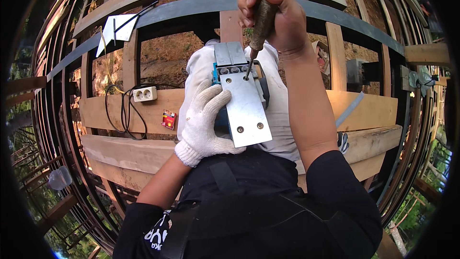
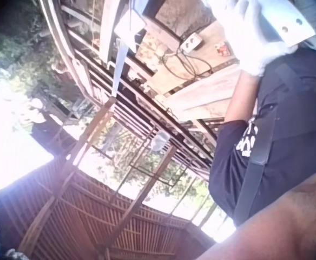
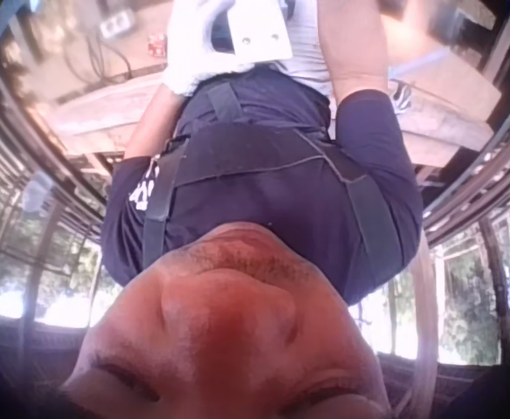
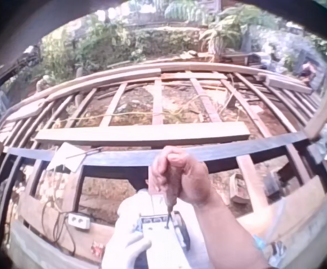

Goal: The person prepares and adjusts a power planer by hand while sitting on a wooden frame. They use a screwdriver to loosen and tighten screws on the planer's base plate and apply a piece of tape to the tool's surface.

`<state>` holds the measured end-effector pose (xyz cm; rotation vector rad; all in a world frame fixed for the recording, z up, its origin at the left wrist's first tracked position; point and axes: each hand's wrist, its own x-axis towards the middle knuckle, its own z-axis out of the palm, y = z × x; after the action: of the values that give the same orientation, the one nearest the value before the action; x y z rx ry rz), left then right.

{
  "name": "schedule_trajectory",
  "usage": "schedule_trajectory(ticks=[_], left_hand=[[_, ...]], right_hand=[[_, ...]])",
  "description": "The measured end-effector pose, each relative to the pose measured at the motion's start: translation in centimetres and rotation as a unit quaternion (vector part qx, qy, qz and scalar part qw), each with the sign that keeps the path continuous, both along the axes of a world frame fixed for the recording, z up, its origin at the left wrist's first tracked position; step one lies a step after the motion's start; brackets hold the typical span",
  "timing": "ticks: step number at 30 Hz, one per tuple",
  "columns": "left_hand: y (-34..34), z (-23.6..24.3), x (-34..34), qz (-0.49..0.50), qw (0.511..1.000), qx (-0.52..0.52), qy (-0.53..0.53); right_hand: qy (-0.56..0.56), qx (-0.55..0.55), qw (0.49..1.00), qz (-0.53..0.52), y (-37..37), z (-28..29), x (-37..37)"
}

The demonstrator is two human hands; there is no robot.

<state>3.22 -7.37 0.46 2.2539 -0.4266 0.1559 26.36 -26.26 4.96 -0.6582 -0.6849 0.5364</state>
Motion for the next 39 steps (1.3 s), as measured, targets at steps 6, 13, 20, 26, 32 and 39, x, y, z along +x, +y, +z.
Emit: schedule_trajectory(ticks=[6, 13, 20, 26, 32, 39], left_hand=[[-0.1, 0.1, 0.0, 0.0, 1.0, 0.001, -0.011], [-0.1, 0.2, 0.2, 0.001, 1.0, 0.001, -0.013], [0.1, 0.2, -0.2, 0.0, 1.0, 0.0, 0.007], [0.1, 0.1, -0.3, 0.001, 1.0, 0.003, -0.002], [0.0, 0.1, -0.2, 0.001, 1.0, 0.021, -0.004], [0.0, 0.2, -0.3, -0.003, 1.0, 0.021, 0.007]], right_hand=[[0.042, -0.224, 0.872, -0.434, 1.5, 0.7, -4.2], [-0.003, -0.051, 0.998, -0.048, 1.1, -0.2, -1.2], [0.101, -0.109, 0.922, -0.358, 0.0, 1.1, -4.7], [0.17, -0.029, 0.942, -0.289, -5.3, 4.1, -6.9], [0.158, -0.052, 0.948, -0.272, -5.6, 4.7, -9.8], [0.16, -0.094, 0.947, -0.263, -4.2, 4.7, -11.2]])
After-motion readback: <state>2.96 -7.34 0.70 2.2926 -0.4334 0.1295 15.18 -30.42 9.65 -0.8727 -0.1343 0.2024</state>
